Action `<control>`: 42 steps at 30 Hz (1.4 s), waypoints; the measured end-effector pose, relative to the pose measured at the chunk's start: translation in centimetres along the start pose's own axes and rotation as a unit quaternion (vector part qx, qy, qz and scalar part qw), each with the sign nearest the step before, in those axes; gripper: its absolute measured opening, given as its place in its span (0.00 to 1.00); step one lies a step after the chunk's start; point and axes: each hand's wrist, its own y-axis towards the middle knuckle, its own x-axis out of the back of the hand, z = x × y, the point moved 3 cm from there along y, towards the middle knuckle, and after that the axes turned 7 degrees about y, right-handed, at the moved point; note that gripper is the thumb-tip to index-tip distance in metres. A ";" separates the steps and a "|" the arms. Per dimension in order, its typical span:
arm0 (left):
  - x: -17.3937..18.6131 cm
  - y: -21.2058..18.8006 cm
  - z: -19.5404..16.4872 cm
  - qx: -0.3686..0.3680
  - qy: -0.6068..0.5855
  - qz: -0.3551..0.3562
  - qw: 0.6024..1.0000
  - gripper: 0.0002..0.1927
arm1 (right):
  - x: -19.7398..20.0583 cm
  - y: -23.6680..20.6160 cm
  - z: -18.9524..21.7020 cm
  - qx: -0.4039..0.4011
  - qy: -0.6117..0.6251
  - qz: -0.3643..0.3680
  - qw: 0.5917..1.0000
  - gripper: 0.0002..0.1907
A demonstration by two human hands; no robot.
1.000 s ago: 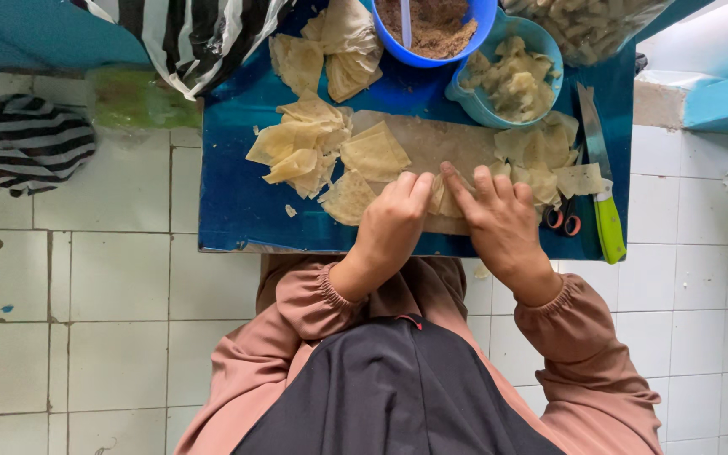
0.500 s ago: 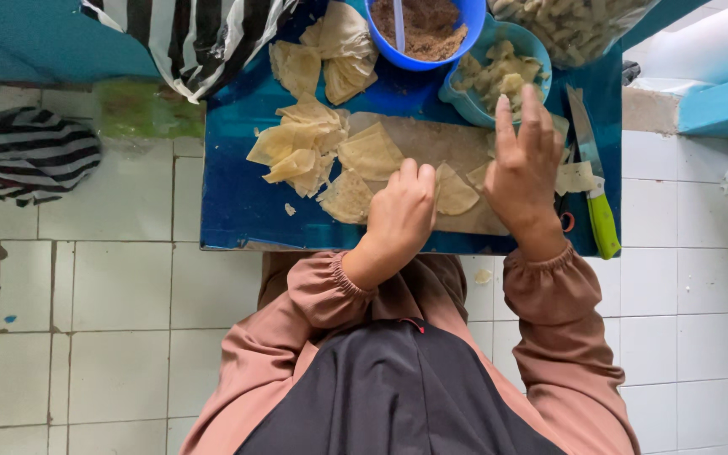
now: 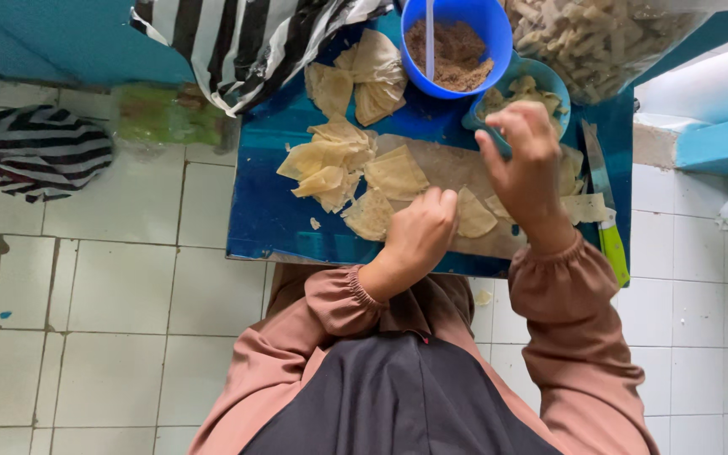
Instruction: The person sits on the floor at a low blue table and folds thin translucent wrapper sheets one at a time into smaller shapes, placing each folded piece on the cutting board or into a bowl. They occasionally use a knife and scissors on the sheets and scoop brown powder from a blue bowl with a spoon.
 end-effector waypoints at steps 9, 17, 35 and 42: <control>2.5 0.3 1.0 -0.058 -0.095 -0.043 0.993 0.09 | -5.7 15.2 6.4 -0.065 -0.085 0.056 0.993 0.18; 2.7 0.3 1.7 -0.053 -0.117 -0.040 0.991 0.08 | -3.4 15.0 5.5 -0.048 -0.079 -0.068 0.993 0.07; 2.4 0.5 1.4 -0.025 -0.117 -0.062 0.991 0.10 | -1.4 11.7 -3.8 -0.201 0.196 -0.003 0.960 0.06; 1.5 0.1 1.1 -0.015 -0.056 -0.044 0.997 0.10 | 2.3 4.3 -8.5 -0.276 0.347 -0.013 0.896 0.06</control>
